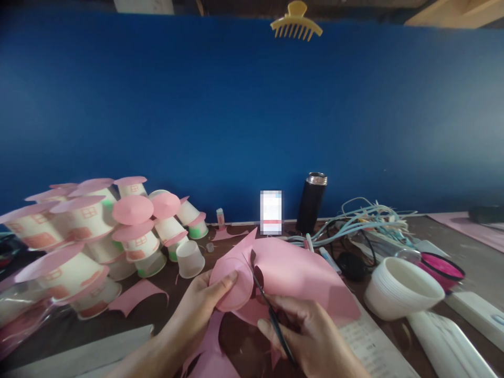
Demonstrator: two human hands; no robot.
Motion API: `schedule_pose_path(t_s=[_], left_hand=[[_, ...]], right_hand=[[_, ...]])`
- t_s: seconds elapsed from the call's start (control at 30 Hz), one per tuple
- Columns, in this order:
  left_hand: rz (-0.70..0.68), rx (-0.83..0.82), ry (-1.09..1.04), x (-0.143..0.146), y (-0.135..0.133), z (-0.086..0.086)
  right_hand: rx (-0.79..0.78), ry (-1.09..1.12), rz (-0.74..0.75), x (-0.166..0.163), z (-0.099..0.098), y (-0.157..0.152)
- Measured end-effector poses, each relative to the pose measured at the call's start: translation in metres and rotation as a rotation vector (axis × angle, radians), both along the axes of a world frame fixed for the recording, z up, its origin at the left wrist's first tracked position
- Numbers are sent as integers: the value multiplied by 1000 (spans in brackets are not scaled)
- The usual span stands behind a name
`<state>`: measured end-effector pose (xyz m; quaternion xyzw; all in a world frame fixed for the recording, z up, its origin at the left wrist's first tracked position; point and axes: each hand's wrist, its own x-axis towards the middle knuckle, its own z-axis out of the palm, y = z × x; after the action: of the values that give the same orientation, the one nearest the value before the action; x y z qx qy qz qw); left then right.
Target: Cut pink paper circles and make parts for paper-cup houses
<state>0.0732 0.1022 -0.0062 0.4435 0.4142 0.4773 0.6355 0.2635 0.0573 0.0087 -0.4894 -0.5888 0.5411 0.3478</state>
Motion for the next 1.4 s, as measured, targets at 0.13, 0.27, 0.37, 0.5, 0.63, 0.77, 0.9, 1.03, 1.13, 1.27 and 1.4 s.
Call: schedule_pose_path(t_s=[0.13,0.27,0.37,0.5,0.63,0.77,0.9,1.03,1.13,1.27,1.4], left_hand=[[3,0,13,0,1,-1],[3,3,42,0,0,1],[1,24,46,0,0,2],[-10,32,36,-1,1,0],[-7,43,24,-1,1,-2],[6,36,42,-1,1,-2],[12,48,63,-2,2,0],[13,58,98,-3,4,1],[14,54,99,-3,4,1],[14,58,98,-3,5,0],[19,64,100,-4,6,-1]], right_hand=[[-25,37,2,0,-1,2],[-9,30,16,1,-6,3],[-21,-9,24,4,-10,4],[-21,2,22,4,-11,3],[-23,52,13,3,-11,3],[-15,24,6,4,-12,2],[-1,1,2,5,-13,3],[-6,26,8,4,-13,3],[5,-5,-2,3,-12,3],[11,-34,-5,2,-11,3],[19,-25,-1,3,-13,4]])
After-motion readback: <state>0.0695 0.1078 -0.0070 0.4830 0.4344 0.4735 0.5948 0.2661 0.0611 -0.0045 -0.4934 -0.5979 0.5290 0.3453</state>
